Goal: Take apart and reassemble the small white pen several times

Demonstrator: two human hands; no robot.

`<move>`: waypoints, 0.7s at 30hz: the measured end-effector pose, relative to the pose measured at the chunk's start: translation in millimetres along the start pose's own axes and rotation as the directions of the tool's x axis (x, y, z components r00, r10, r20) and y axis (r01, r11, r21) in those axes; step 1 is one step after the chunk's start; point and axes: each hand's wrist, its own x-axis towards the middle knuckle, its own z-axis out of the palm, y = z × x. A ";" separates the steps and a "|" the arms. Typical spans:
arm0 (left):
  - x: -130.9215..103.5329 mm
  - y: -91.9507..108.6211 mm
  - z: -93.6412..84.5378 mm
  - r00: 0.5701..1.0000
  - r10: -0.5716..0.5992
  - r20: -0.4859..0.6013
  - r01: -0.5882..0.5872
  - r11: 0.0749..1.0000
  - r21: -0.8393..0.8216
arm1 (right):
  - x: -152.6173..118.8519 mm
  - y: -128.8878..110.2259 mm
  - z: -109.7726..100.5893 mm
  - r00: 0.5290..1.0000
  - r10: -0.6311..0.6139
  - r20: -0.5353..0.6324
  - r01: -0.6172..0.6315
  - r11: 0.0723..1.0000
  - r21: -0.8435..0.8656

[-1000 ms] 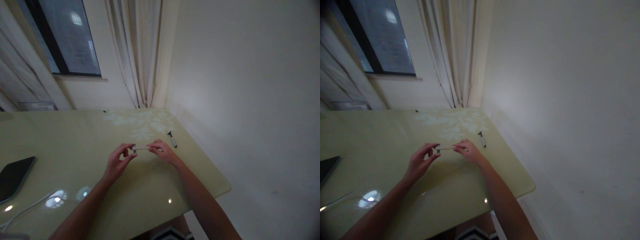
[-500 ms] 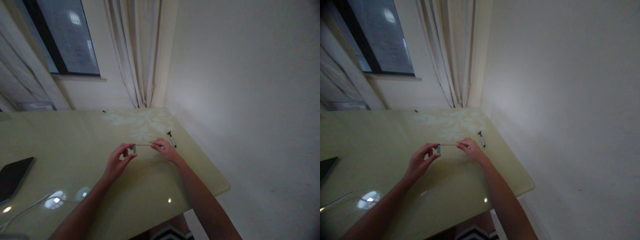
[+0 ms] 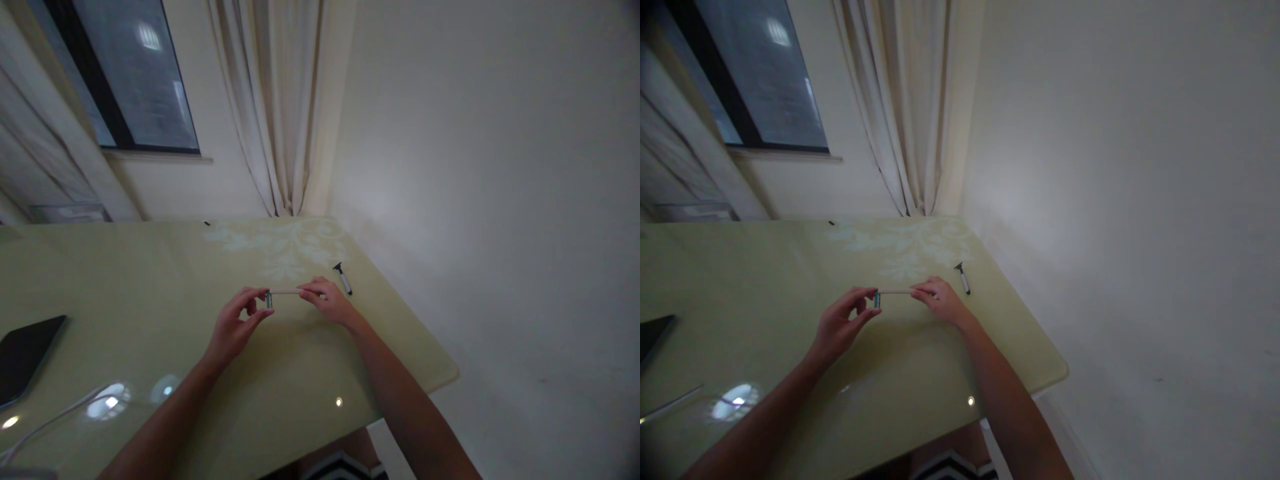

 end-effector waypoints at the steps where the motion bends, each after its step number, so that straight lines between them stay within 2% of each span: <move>1: -0.2 -0.1 0.3 1.000 -0.003 0.003 0.003 1.000 -0.003 | 0.1 -0.8 0.1 1.000 0.004 -0.014 -0.004 1.000 0.000; 6: -0.2 2.6 1.3 1.000 0.004 -0.003 -0.005 1.000 -0.018 | 0.2 -3.9 0.7 1.000 0.017 0.008 -0.017 1.000 0.006; 10: 0.3 3.1 1.3 1.000 -0.005 0.003 0.006 1.000 -0.027 | -0.3 -4.1 -0.2 0.999 0.027 -0.028 -0.026 0.999 0.017; 14: 0.0 0.7 1.6 1.000 -0.018 0.008 0.018 1.000 -0.011 | -0.3 -3.0 -0.3 0.999 -0.006 0.039 0.005 1.000 0.016; 18: 0.1 0.0 1.4 1.000 -0.026 0.011 0.026 1.000 -0.010 | 0.0 -1.8 -1.1 1.000 0.013 0.014 -0.013 1.000 0.001; 21: 0.7 0.8 0.4 1.000 -0.019 0.003 0.019 1.000 -0.016 | -0.4 -3.4 -1.1 0.999 -0.010 0.047 0.009 1.000 0.025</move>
